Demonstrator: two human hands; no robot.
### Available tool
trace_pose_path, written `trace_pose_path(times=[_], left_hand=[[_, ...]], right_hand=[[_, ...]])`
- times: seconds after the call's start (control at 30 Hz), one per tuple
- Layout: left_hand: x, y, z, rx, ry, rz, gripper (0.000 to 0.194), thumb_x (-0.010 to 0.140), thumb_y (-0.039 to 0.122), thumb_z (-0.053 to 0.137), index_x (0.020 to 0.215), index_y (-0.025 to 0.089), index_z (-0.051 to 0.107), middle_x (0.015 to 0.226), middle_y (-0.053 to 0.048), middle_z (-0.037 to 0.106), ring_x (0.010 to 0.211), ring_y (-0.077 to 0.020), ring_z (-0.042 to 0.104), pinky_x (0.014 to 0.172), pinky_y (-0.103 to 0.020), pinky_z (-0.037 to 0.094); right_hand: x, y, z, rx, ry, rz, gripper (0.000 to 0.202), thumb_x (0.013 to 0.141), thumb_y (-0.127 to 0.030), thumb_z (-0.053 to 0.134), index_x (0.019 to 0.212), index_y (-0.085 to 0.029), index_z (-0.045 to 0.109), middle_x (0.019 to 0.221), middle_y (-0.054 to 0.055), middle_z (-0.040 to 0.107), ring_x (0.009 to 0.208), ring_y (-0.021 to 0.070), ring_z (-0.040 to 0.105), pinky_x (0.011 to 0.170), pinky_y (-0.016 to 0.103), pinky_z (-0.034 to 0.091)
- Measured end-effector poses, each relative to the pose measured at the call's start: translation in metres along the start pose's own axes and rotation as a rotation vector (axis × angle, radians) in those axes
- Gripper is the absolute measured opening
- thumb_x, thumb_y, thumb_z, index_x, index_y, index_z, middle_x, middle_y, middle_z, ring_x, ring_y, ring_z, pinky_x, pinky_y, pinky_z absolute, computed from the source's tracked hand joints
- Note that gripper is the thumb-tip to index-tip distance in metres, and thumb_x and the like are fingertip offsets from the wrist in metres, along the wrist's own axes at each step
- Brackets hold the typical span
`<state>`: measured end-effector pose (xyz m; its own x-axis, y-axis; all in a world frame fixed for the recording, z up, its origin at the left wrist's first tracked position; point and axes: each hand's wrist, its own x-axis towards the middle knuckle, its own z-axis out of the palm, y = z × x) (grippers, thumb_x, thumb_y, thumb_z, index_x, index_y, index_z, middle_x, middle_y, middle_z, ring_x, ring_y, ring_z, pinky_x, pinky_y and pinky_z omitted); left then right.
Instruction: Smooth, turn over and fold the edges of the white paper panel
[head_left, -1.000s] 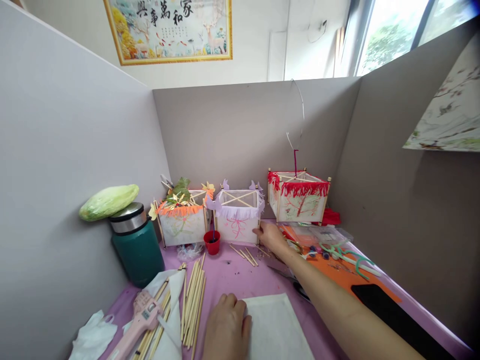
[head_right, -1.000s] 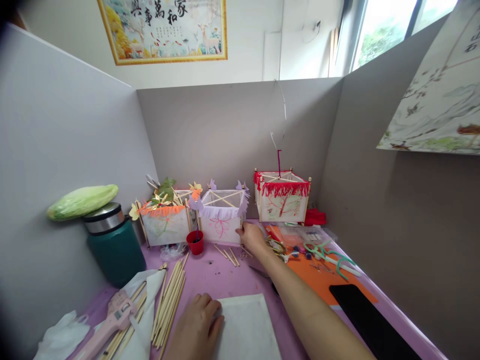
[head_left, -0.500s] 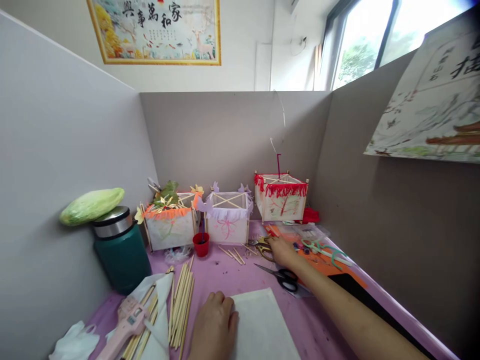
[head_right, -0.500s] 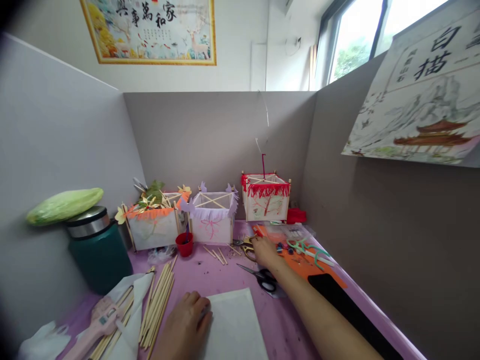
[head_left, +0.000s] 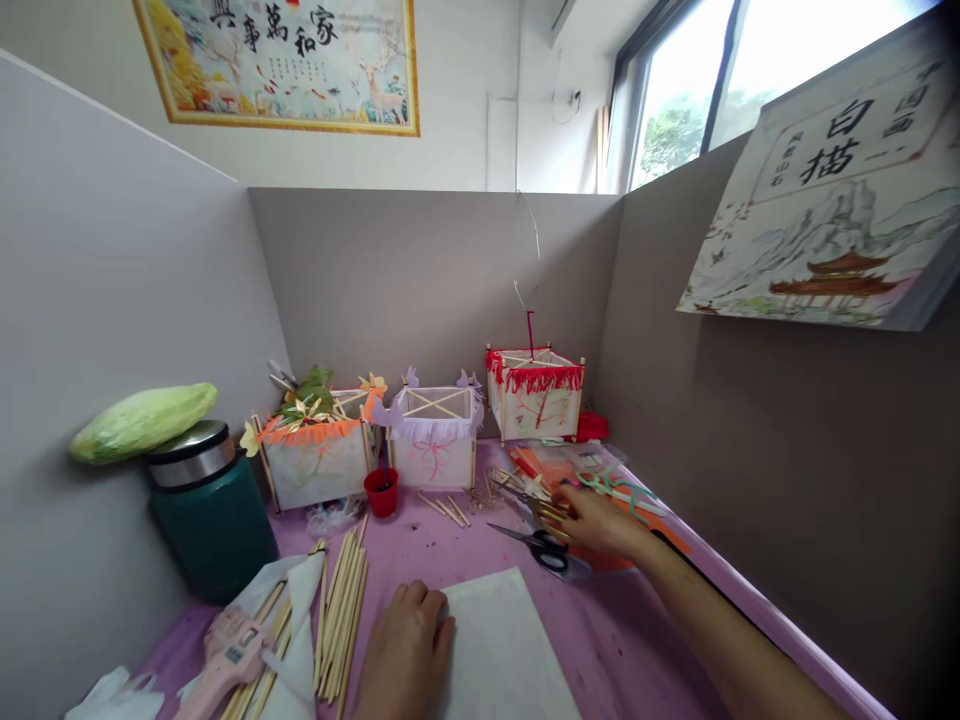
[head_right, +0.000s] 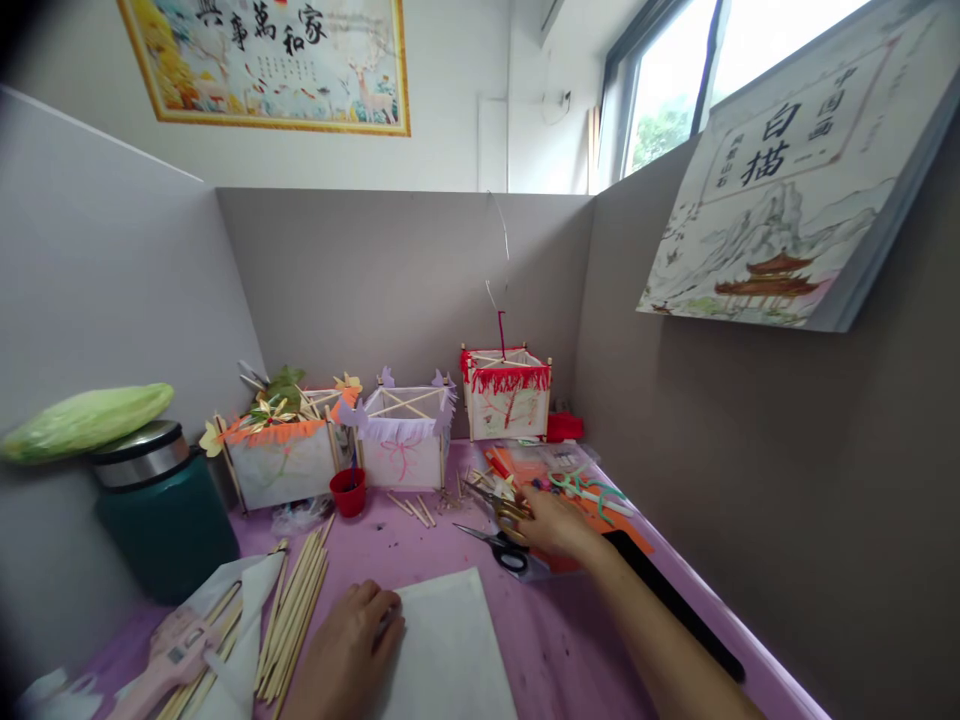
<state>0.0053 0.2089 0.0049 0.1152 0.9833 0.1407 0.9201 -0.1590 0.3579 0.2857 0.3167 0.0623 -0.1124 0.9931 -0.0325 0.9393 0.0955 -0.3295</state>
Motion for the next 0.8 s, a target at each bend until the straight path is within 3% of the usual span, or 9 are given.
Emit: trace_pose_path(times=[0.1, 0.27, 0.47, 0.67, 0.8], left_hand=[[-0.001, 0.000, 0.001, 0.005, -0.001, 0.012, 0.027, 0.089, 0.020, 0.040, 0.093, 0.017, 0.066, 0.096, -0.009, 0.062, 0.096, -0.0236, 0.054, 0.084, -0.036, 0.039], [-0.002, 0.000, 0.002, 0.028, -0.007, 0.029, 0.027, 0.089, 0.020, 0.040, 0.094, 0.017, 0.066, 0.097, -0.009, 0.061, 0.096, -0.0243, 0.053, 0.084, -0.036, 0.039], [-0.002, -0.002, 0.002, 0.029, -0.009, 0.035, 0.026, 0.090, 0.021, 0.041, 0.095, 0.018, 0.066, 0.098, -0.009, 0.061, 0.097, -0.0236, 0.054, 0.085, -0.035, 0.038], [-0.002, 0.001, 0.000, 0.043, -0.029, 0.026, 0.025, 0.089, 0.020, 0.042, 0.096, 0.018, 0.066, 0.098, -0.009, 0.061, 0.097, -0.0234, 0.053, 0.085, -0.035, 0.038], [-0.002, 0.002, -0.001, 0.053, -0.044, 0.025, 0.025, 0.089, 0.021, 0.041, 0.094, 0.018, 0.066, 0.098, -0.009, 0.061, 0.097, -0.0239, 0.053, 0.085, -0.035, 0.038]], right_hand=[[-0.023, 0.012, 0.008, 0.113, -0.015, 0.065, 0.033, 0.088, -0.042, 0.049, 0.111, -0.025, 0.064, 0.095, 0.004, 0.071, 0.081, 0.0190, 0.065, 0.065, 0.024, 0.043], [-0.038, 0.019, 0.024, 0.179, 0.015, 0.200, 0.040, 0.088, -0.050, 0.047, 0.104, -0.020, 0.067, 0.100, 0.011, 0.071, 0.089, 0.0259, 0.065, 0.070, 0.030, 0.044], [-0.033, 0.011, 0.031, 0.247, -0.010, 0.118, 0.031, 0.088, -0.039, 0.047, 0.108, -0.026, 0.067, 0.103, 0.004, 0.071, 0.093, 0.0203, 0.065, 0.071, 0.025, 0.044], [-0.034, 0.008, 0.027, 0.172, 0.038, 0.202, 0.036, 0.085, -0.049, 0.046, 0.094, -0.023, 0.069, 0.096, 0.009, 0.071, 0.087, 0.0280, 0.065, 0.064, 0.031, 0.041], [-0.033, -0.002, 0.027, 0.169, -0.001, 0.149, 0.029, 0.084, -0.041, 0.048, 0.094, -0.024, 0.070, 0.094, 0.005, 0.072, 0.086, 0.0235, 0.065, 0.064, 0.027, 0.040]])
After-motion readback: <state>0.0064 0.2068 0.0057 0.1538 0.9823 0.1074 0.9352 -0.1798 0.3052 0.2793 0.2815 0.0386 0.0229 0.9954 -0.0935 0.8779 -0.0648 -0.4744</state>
